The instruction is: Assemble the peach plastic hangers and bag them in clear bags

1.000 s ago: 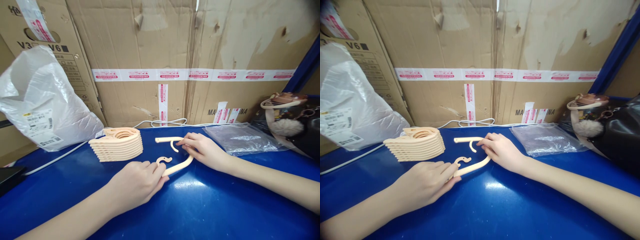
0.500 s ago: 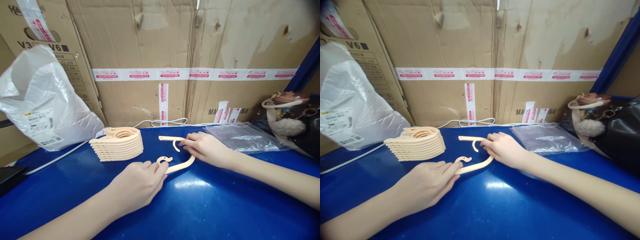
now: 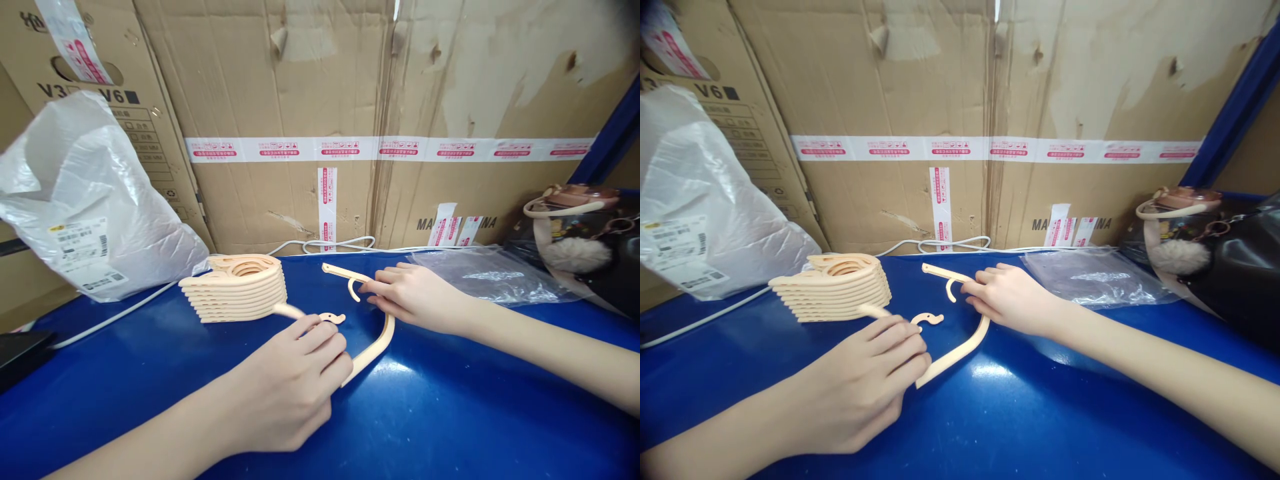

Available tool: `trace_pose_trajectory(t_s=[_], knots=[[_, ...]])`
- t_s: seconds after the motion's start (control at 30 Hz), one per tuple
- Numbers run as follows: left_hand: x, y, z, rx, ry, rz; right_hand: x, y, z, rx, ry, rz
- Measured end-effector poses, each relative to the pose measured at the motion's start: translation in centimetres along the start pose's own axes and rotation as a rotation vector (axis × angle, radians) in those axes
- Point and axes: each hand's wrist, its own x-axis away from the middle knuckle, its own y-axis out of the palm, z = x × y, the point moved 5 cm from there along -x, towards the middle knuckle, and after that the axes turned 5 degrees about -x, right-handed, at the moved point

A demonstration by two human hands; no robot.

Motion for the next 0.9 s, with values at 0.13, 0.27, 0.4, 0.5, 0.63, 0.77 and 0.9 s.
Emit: trace_pose_trajectory(t_s=[0.13, 0.27, 0.4, 0.5, 0.63, 0.77, 0.9], knots=[[0.1, 0.3, -0.5, 0.004, -0.006, 0.053, 0.0, 0.4, 0.4, 0.026, 0.039, -0.015], [0.7, 1.5, -1.6, 0.074, -0.162, 0.073, 0.0, 0.7, 1.0, 0.038, 0.126, -0.023], [1.2, 2.3, -2.2, 0.114, -0.299, 0.084, 0.1, 0.7, 1.2, 0.039, 0.180, -0.015], [1.1, 2.2, -2.1, 0.150, -0.319, 0.051, 0.1, 0.7, 1.2, 0.040, 0.206, -0.014], [0.8, 1.7, -1.7, 0.305, -0.325, 0.000, 0.1, 0.7, 1.2, -0.011, 0.262, -0.025], [0.7, 1.6, -1.5, 0.378, -0.350, 0.028, 0.2, 0.4, 0.9, -0.039, 0.284, -0.017], [0.7, 2.0, -1.4, 0.327, -0.338, 0.025, 0.2, 0.1, 0.5, -0.045, 0.285, -0.012]])
